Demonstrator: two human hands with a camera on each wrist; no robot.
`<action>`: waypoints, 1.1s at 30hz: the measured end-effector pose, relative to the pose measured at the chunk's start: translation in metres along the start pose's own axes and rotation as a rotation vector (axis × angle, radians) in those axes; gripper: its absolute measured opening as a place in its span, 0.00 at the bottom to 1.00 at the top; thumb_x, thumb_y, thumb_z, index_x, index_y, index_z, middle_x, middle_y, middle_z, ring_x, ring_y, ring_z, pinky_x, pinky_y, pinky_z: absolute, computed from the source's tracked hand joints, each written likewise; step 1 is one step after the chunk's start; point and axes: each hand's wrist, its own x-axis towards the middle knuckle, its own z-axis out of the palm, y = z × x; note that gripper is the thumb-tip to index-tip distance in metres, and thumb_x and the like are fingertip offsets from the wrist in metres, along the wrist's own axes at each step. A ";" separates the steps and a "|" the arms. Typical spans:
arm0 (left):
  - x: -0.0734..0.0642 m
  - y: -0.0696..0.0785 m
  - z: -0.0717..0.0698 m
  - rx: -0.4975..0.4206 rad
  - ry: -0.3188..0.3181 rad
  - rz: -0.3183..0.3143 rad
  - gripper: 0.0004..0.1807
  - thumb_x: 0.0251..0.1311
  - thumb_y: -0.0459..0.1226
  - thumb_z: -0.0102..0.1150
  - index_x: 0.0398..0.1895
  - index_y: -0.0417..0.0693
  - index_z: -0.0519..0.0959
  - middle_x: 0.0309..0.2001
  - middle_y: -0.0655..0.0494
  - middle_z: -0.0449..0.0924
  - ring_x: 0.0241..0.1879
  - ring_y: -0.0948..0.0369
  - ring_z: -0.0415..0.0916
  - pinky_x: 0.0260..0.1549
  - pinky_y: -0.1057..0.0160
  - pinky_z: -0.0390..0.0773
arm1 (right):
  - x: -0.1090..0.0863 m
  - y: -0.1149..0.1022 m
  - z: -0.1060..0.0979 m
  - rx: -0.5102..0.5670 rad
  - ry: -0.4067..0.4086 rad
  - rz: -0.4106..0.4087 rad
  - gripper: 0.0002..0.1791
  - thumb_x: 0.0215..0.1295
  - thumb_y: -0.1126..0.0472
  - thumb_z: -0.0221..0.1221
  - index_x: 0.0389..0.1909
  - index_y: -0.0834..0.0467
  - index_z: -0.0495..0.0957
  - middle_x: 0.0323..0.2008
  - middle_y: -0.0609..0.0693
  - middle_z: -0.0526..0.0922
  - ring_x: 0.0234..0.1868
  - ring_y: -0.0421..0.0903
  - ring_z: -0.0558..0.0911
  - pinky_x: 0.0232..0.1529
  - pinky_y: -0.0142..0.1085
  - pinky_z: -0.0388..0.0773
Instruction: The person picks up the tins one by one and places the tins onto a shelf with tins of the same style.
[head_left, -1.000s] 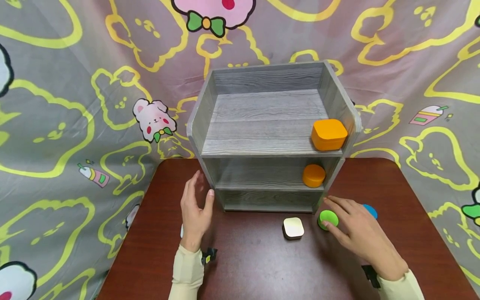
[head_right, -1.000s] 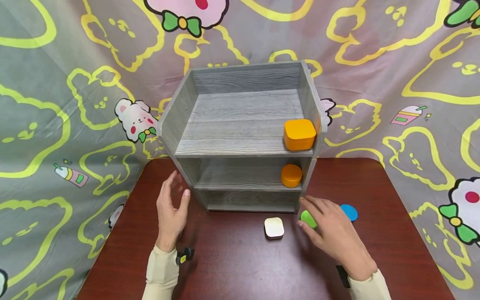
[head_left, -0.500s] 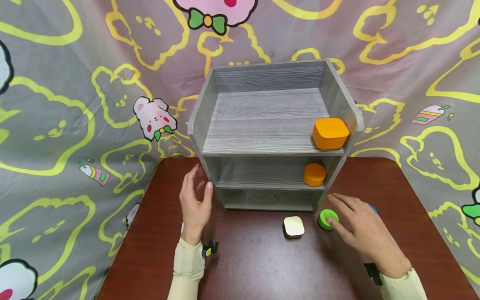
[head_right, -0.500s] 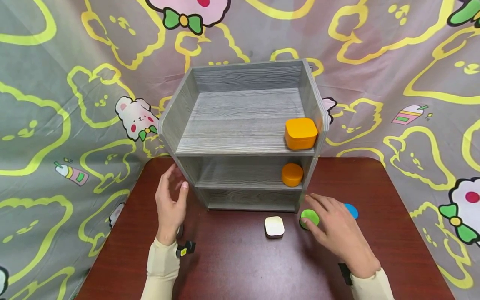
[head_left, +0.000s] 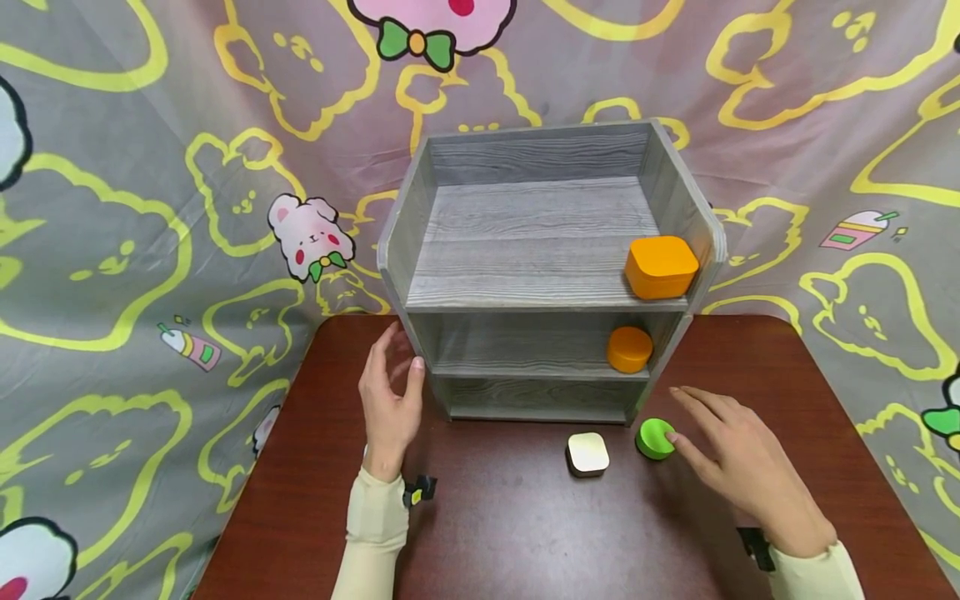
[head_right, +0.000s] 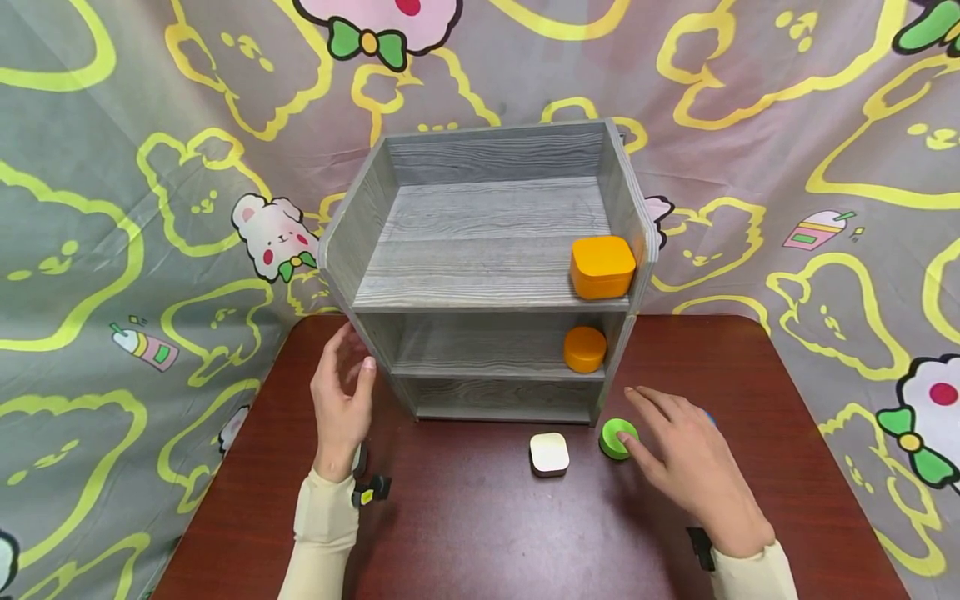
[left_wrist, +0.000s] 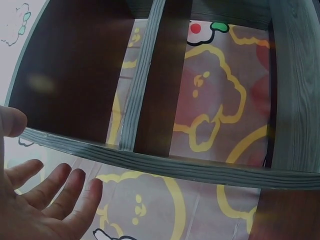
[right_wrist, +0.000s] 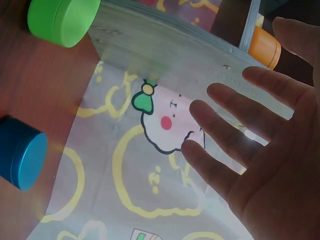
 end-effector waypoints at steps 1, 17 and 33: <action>0.000 0.000 0.000 0.000 0.000 -0.002 0.29 0.67 0.29 0.63 0.72 0.41 0.72 0.58 0.43 0.83 0.57 0.56 0.81 0.53 0.64 0.85 | -0.001 0.001 0.000 -0.001 0.003 0.001 0.35 0.53 0.58 0.75 0.64 0.60 0.79 0.58 0.60 0.84 0.55 0.62 0.82 0.51 0.60 0.76; 0.005 0.001 0.009 -0.051 0.022 -0.013 0.24 0.67 0.27 0.61 0.66 0.37 0.76 0.52 0.38 0.83 0.51 0.58 0.80 0.50 0.76 0.82 | -0.006 0.014 -0.003 -0.009 0.021 0.018 0.35 0.52 0.59 0.75 0.64 0.60 0.78 0.57 0.61 0.84 0.53 0.64 0.81 0.51 0.61 0.76; 0.009 0.000 0.013 -0.080 0.034 -0.035 0.23 0.67 0.26 0.60 0.65 0.38 0.77 0.53 0.39 0.84 0.51 0.63 0.80 0.49 0.77 0.82 | -0.015 0.033 0.000 -0.014 -0.005 0.099 0.36 0.56 0.58 0.75 0.66 0.61 0.76 0.58 0.62 0.82 0.54 0.65 0.80 0.51 0.61 0.75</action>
